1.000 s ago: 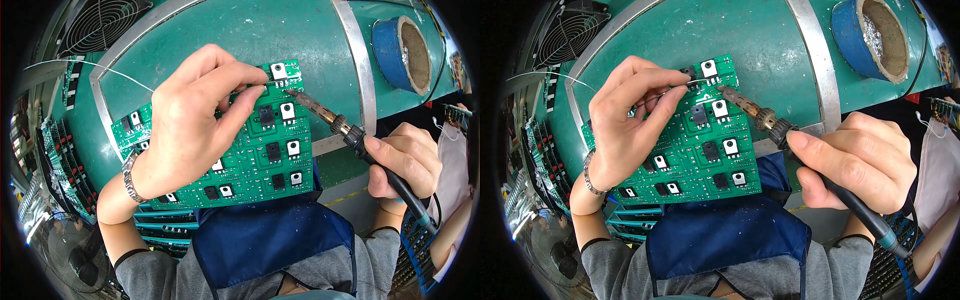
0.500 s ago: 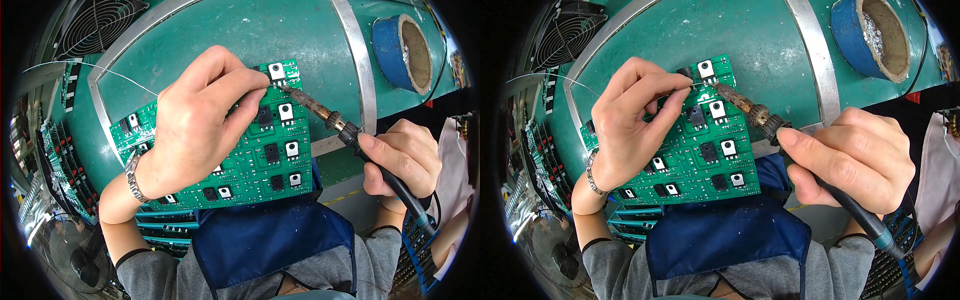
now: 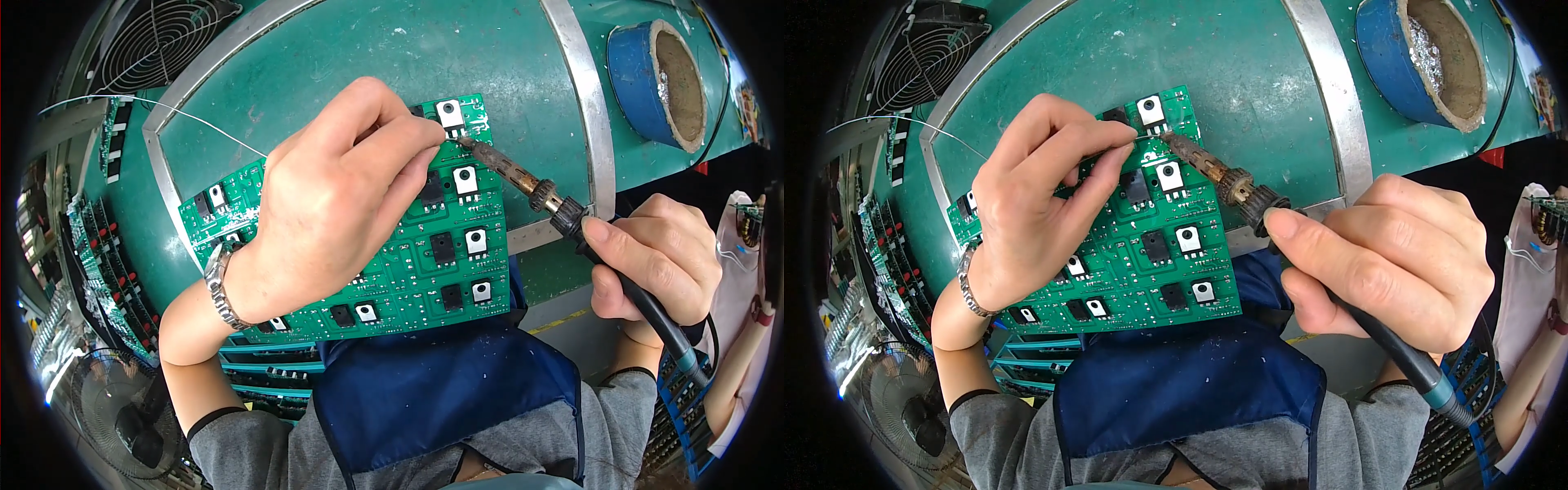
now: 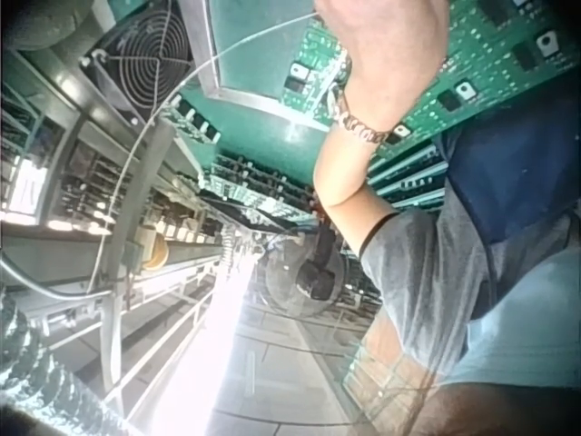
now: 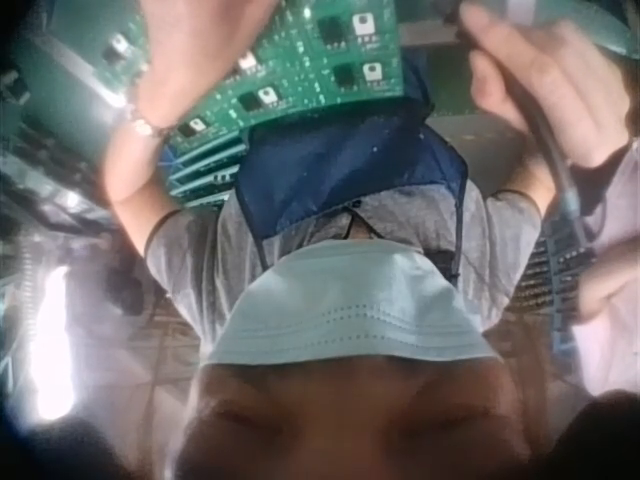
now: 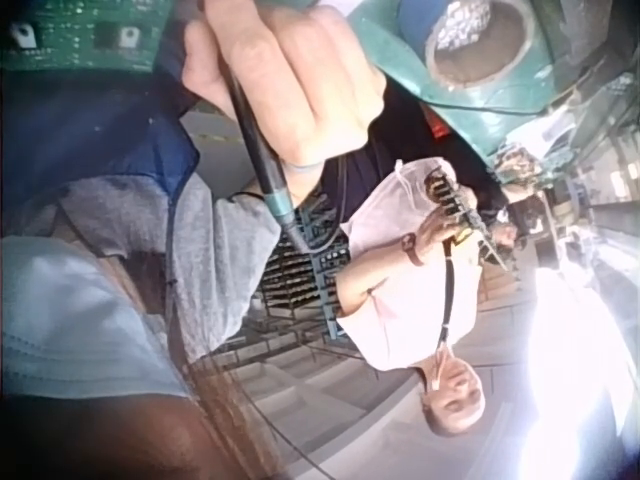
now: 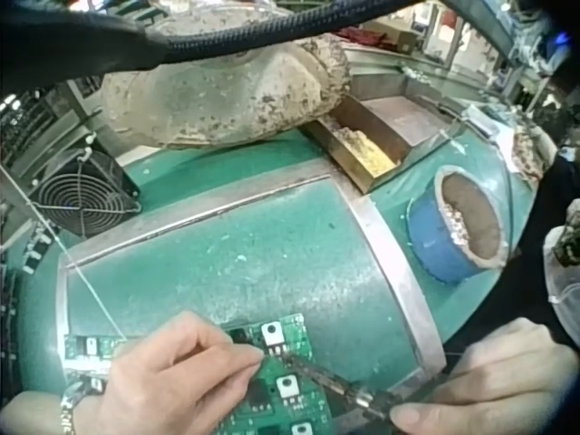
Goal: The person solders electronic components onto a printed circuit board using a soldering iron and solder wire.
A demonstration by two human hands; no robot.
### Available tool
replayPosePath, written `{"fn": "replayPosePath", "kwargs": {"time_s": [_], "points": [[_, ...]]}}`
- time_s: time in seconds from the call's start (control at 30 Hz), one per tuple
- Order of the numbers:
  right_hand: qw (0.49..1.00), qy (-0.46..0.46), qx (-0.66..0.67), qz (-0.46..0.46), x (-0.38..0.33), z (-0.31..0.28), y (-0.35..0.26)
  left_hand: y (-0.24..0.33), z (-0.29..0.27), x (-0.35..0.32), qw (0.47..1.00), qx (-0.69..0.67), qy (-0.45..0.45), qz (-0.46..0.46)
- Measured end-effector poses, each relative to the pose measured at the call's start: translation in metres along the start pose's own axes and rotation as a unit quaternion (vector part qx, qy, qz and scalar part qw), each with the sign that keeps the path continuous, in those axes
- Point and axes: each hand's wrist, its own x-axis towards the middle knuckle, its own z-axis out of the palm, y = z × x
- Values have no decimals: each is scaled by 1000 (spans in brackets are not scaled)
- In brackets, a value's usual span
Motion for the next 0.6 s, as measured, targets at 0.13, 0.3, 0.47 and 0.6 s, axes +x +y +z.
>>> {"fn": "replayPosePath", "kwargs": {"time_s": [0.13,0.3,0.47,0.6], "points": [[1000,2,3,-6,0,0,1,0,1,0,1000,4,2,11],[1000,2,-1,-7,0,0,1,2,-1,2,1000,5,8,18],[1000,7,-4,-9,0,0,1,3,-5,3,1000,14,6,2],[1000,6,-5,-10,0,1,1,3,0,3,1000,7,-4,7]]}}
